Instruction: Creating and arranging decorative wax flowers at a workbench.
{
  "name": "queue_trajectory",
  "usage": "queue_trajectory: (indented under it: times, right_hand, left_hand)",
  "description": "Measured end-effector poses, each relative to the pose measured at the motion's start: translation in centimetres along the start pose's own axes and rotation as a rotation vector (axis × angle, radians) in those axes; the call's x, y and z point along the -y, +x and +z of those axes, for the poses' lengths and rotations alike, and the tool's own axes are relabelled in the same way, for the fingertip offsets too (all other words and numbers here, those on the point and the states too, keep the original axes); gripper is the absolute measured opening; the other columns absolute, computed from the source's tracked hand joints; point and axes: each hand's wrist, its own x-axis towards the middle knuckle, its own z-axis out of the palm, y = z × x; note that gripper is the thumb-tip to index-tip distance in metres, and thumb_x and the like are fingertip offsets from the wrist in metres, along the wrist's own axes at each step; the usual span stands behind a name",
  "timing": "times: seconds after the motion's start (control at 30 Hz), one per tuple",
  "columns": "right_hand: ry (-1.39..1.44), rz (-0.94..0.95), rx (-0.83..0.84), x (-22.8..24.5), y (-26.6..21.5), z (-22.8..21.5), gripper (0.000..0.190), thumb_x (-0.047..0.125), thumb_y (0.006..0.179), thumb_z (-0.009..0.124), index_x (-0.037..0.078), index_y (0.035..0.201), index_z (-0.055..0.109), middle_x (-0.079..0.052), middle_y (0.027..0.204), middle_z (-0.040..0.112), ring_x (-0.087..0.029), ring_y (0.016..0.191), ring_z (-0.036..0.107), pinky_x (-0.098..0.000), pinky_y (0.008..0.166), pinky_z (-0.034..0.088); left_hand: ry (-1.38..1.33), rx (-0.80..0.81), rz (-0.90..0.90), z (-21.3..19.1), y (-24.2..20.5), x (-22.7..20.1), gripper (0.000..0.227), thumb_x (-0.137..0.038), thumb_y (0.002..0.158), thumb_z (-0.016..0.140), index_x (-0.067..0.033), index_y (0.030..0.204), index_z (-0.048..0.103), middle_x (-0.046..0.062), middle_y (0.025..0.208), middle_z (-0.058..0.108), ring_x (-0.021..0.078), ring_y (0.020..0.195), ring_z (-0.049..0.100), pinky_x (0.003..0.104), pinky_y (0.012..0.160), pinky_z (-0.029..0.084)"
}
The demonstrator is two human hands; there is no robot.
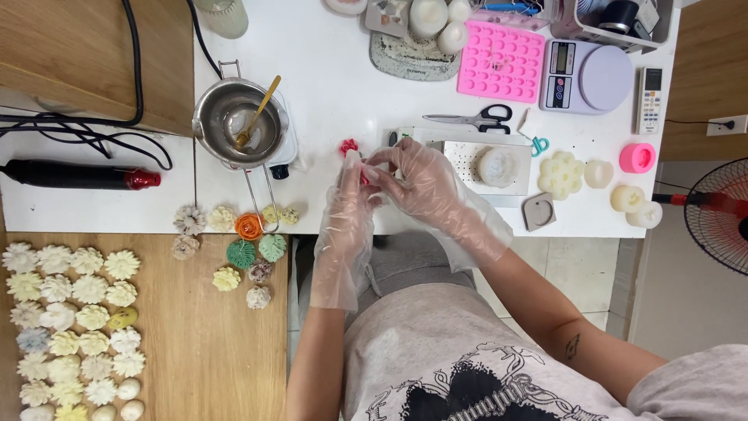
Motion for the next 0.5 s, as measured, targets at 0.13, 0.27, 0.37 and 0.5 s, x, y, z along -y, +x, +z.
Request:
queue_trajectory:
  times: [0.13,0.27,0.37,0.5]
  right_hand:
    - [0.011,-0.104,-0.031,-1.4,-0.2,0.6,0.018,0.024,0.097,0.074,0.009,0.108,0.075,-0.009,0.093,0.068,-0.021,0.076,0.074,-0.0322,0.066,0.059]
    - [0.231,0.046,0.097,-1.4,-0.3,0.3,0.025,0.028,0.102,0.067,0.009,0.118,0.073,-0.008,0.097,0.068,-0.020,0.084,0.076,-0.0297,0.075,0.063]
    - [0.043,-0.047,0.101,-1.2,-0.2,-0.1,0.027,0.028,0.096,0.073,0.009,0.115,0.076,-0.011,0.100,0.067,-0.024,0.083,0.075,-0.0329,0.073,0.061]
    - [-0.045,-0.029,0.070,-1.0,-0.1,0.0,0.022,0.027,0.092,0.078,0.011,0.107,0.078,-0.012,0.099,0.066,-0.025,0.079,0.074,-0.0363,0.068,0.059]
  left_hand:
    - [0.018,-0.098,-0.040,-3.1,1.6,4.7,0.041,-0.049,0.103,0.062,-0.0077,0.103,0.063,0.004,0.092,0.070,0.0157,0.086,0.066,0.034,0.080,0.055]
    - [-0.090,-0.141,-0.081,-3.8,2.3,5.0,0.042,-0.038,0.102,0.057,-0.0035,0.125,0.061,0.003,0.104,0.070,0.0134,0.088,0.066,0.034,0.085,0.057]
    - [-0.126,-0.115,-0.071,-4.6,2.4,5.4,0.047,-0.033,0.104,0.060,-0.0013,0.138,0.057,0.003,0.096,0.063,0.0141,0.087,0.063,0.035,0.088,0.057]
    - [-0.188,-0.079,-0.073,-3.6,2.0,3.7,0.059,-0.033,0.099,0.061,-0.0055,0.149,0.046,0.000,0.088,0.057,0.0141,0.089,0.064,0.033,0.087,0.055]
